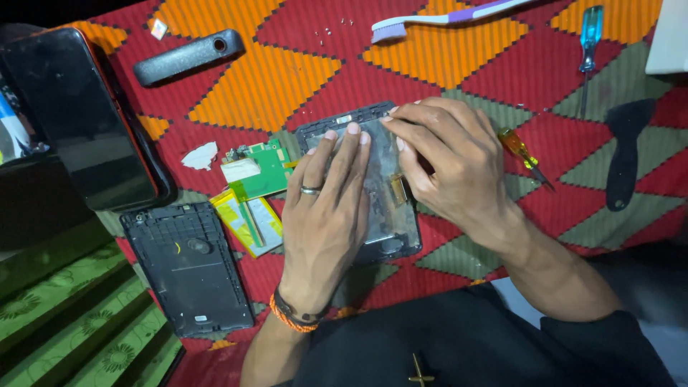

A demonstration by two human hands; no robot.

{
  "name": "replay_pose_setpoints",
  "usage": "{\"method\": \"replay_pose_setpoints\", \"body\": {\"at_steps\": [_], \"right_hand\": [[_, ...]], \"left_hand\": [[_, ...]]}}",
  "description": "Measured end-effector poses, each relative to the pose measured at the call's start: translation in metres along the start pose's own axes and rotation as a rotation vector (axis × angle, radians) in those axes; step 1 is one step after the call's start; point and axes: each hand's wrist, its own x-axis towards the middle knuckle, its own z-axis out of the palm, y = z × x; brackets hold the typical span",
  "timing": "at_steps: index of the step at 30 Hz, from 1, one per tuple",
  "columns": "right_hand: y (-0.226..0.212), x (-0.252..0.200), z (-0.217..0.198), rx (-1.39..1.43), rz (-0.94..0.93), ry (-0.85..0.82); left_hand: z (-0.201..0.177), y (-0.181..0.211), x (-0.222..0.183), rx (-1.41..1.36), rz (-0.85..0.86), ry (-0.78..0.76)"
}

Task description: The person works on a disassembled tablet, prying the cracked glass away from the frame with a screwdriver, brushing debris off the frame with a toothbrush, and peeling loose glass shards from the frame edge by hand.

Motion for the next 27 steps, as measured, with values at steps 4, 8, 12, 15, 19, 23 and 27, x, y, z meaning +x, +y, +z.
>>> {"method": "replay_pose_setpoints", "body": {"at_steps": [4, 8, 12, 15, 19, 23, 27], "right_hand": [[-0.0003, 0.0010, -0.0013, 0.007, -0.006, 0.003], [0.0001, 0.0009, -0.0013, -0.001, -0.020, 0.005], [0.0009, 0.0003, -0.0020, 0.014, -0.013, -0.001], [0.0007, 0.0009, -0.0028, 0.019, -0.015, -0.002], [0.0003, 0.0014, -0.0041, 0.025, -0.017, 0.000], [0.0037, -0.0015, -0.0024, 0.024, -0.022, 0.001], [0.0040, -0.0018, -0.0020, 0.040, -0.027, 0.006]], "left_hand": [[-0.0012, 0.0017, 0.0012, -0.023, -0.012, 0.022], [-0.0014, 0.0016, 0.0006, -0.038, -0.010, 0.030], [-0.0010, 0.0018, 0.0008, -0.029, 0.000, 0.030], [-0.0019, 0.0023, 0.0013, -0.043, 0.000, 0.038], [-0.0018, 0.0033, 0.0007, -0.049, -0.005, 0.037], [-0.0001, 0.0042, 0.0011, -0.034, -0.015, 0.051], [0.0002, 0.0044, 0.0009, -0.022, -0.011, 0.047]]}}
